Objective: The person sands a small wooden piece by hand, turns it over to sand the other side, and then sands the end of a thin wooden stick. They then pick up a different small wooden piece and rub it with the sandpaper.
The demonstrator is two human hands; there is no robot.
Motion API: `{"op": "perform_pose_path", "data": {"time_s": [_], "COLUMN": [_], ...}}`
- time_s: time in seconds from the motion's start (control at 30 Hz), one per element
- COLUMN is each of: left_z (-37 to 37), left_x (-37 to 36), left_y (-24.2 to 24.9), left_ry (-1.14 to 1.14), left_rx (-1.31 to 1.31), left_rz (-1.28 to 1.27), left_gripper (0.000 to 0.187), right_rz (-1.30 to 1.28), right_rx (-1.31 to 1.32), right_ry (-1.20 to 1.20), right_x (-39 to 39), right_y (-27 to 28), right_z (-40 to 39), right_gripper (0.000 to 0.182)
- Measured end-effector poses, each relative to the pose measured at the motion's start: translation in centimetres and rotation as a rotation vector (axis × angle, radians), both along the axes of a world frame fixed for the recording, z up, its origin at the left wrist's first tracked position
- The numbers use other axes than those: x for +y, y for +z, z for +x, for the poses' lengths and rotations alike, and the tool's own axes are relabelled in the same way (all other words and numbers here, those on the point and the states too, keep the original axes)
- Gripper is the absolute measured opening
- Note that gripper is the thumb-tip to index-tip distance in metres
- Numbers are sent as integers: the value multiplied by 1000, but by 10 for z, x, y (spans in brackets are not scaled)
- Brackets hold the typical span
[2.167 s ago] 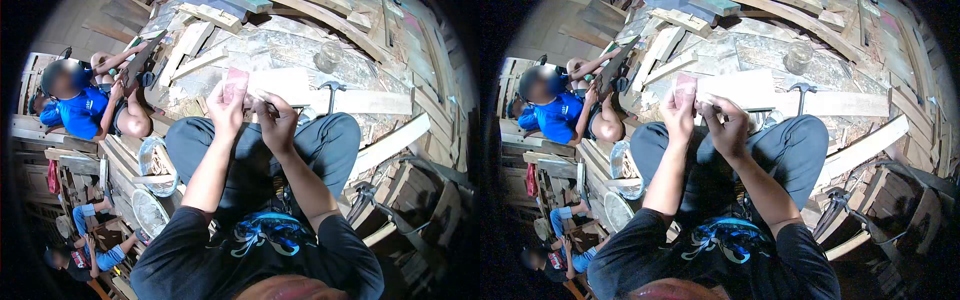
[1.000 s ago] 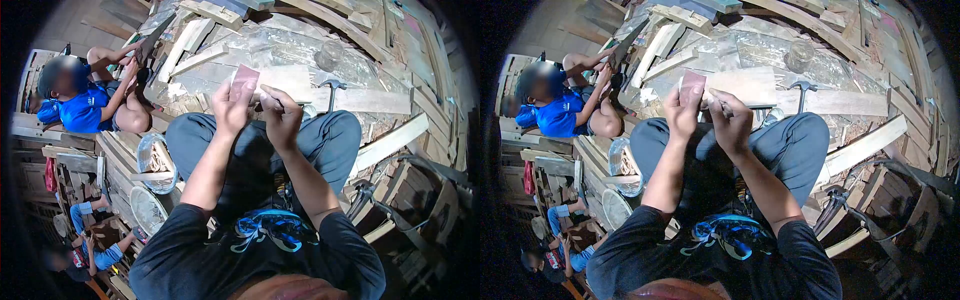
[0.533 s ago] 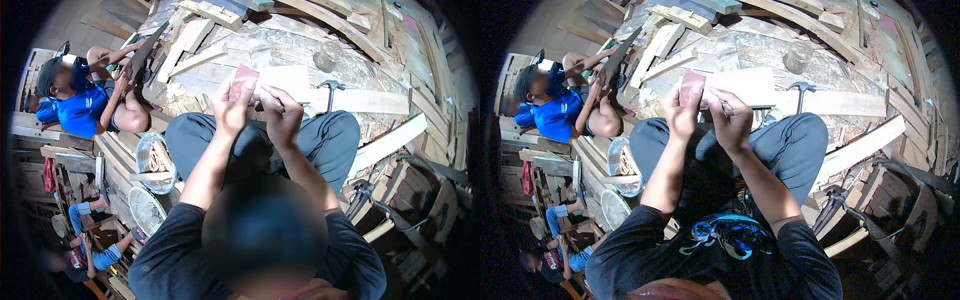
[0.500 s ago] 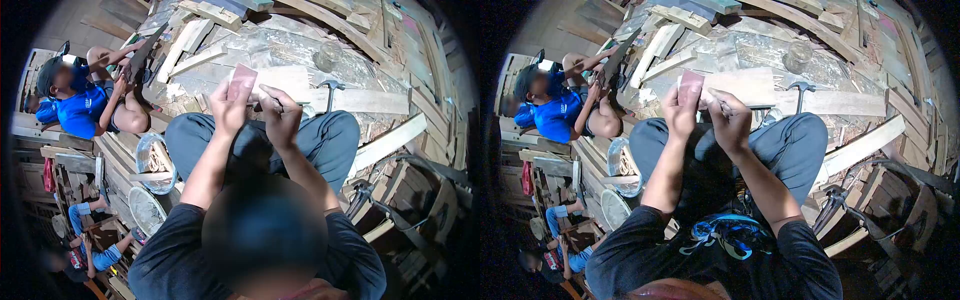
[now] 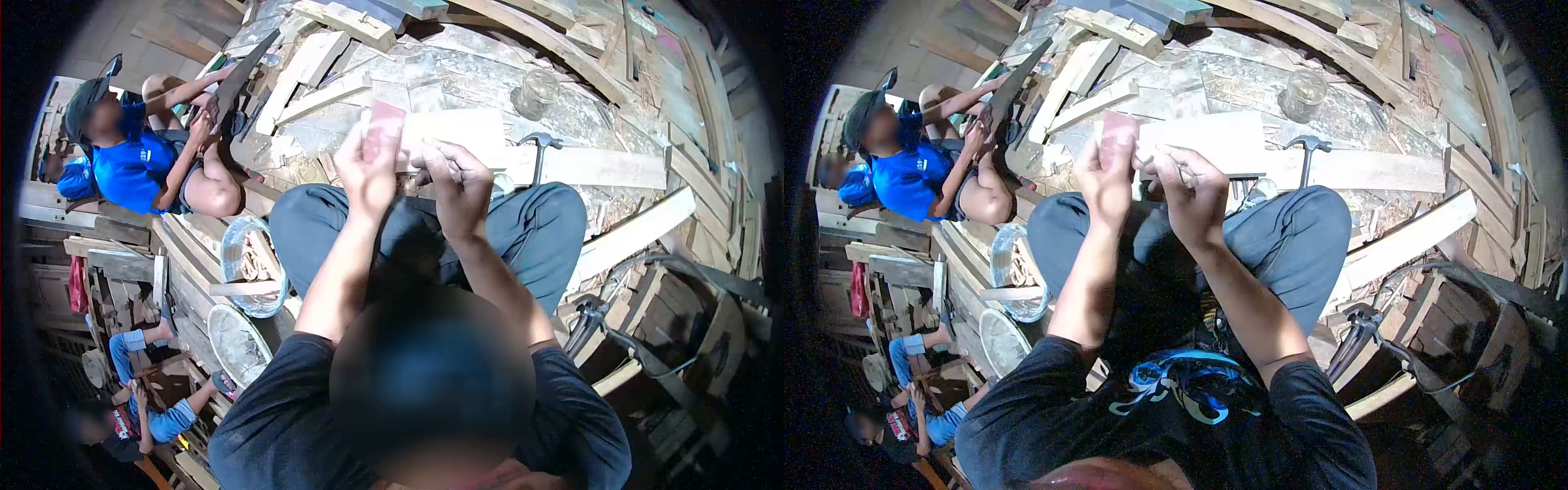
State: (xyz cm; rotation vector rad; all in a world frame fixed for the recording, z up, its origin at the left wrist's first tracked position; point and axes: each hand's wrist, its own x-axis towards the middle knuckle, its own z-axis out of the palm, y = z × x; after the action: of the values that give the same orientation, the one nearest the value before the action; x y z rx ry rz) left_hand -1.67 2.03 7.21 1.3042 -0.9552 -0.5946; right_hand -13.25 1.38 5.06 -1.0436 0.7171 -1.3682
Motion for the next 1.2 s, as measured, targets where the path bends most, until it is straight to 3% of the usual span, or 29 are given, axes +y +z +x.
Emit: {"op": "perform_pose_path", "data": {"time_s": [0.27, 0.37, 0.53, 0.7, 0.8, 0.93, 0.97, 1.07, 1.2], "left_z": [-2, -7, 2, 0, -3, -5, -10, 3, 1], "left_x": [5, 5, 0, 4, 3, 3, 2, 2, 2], "left_y": [7, 9, -1, 5, 0, 9, 8, 0, -7], "left_ry": [-117, -246, -131, -109, -59, -69, -15, -58, -101], "left_rx": [127, 414, 257, 272, 120, 225, 22, 263, 147], "left_rz": [-36, 10, -55, 48, 63, 103, 51, 97, 92], "left_gripper": [16, 16, 14, 16, 14, 15, 14, 21, 21], "right_rz": [21, 27, -60, -34, 30, 64, 92, 49, 140], "right_rx": [14, 49, 173, 149, 117, 130, 120, 125, 63], "right_ry": [-4, 45, 87, 65, 57, 52, 52, 66, 91], "right_x": [-2, -1, 1, -1, 0, -1, -2, 0, -2], "right_y": [-2, 0, 4, -2, -1, -3, -4, -10, -8], "right_z": [0, 1, 1, 4, 5, 6, 6, 6, 8], "right_gripper": [26, 26, 24, 23, 23, 24, 24, 23, 22]}}
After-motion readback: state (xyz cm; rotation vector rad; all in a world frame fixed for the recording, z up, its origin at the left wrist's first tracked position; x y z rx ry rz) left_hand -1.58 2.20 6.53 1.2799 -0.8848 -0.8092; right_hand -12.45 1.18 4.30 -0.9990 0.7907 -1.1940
